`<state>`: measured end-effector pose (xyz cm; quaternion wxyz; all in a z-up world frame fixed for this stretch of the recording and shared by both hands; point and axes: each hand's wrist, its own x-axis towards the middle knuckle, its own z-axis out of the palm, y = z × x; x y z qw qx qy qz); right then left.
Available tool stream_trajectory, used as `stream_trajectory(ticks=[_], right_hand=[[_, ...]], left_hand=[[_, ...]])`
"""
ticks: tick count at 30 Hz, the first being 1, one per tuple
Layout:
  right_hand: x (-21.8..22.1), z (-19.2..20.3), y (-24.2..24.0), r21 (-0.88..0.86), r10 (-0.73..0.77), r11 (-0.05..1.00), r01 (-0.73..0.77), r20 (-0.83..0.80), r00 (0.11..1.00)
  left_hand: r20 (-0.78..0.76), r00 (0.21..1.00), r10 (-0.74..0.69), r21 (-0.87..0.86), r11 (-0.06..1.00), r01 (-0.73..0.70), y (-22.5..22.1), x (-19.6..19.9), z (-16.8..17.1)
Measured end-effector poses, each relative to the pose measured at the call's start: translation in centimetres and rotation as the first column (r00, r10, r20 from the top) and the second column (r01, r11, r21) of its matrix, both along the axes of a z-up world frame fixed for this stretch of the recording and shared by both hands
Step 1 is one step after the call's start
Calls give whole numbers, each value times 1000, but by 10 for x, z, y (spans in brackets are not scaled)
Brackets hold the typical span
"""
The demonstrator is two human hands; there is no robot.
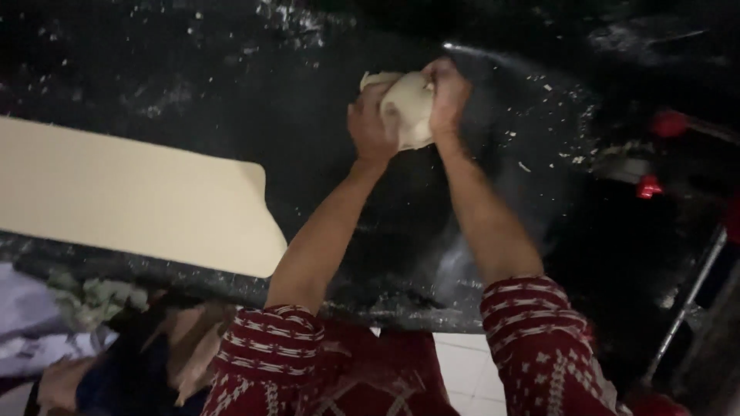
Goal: A person is kneading a ball of dough by hand on a black countertop in a bakery.
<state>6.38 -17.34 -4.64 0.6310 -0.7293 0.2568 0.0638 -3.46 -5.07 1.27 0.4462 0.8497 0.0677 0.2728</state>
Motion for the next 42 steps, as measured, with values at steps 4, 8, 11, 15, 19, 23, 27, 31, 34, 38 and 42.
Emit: stream_trajectory(ticks=[4,8,11,15,19,23,27,31,34,38,42], right_hand=[[-20,-4,-11,-746,727,605,-280,372,577],[-76,48,4,-387,350,911,-142,545,762],[-126,52,-2,-530,435,848,-14,680,591],[-178,71,-18,-551,538,826,-118,708,458],[-191,83,-27,-452,488,868,-206,700,521],[-179,112,-29,-299,404,911,-284,512,758],[-162,84,-26,-429,497,816,-387,181,848],[-155,88,-11,-451,507,789,-417,94,857],[-152,62,-10,-619,491,738,-271,217,843],[-138,73,-2,-670,489,675,-307,95,867],[-120,60,4,-701,521,648,-299,121,845]], left_hand=[[31,999,-18,-67,998,20,13,-5,-16],[109,990,-93,-108,989,104,13,-35,-30],[159,979,-129,-71,987,142,13,-69,-39],[106,969,-223,-158,958,238,17,-112,-22],[-141,985,-97,-282,958,54,-1,-89,44],[-557,811,182,78,983,-167,-30,-81,66],[-592,781,198,33,975,-221,-34,-88,30],[-511,828,230,63,971,-231,-28,-87,17],[-259,927,271,110,962,-250,-30,-89,-12],[-422,851,312,-41,931,-362,-28,-81,-13],[-465,791,398,-41,883,-468,-22,-79,-62]])
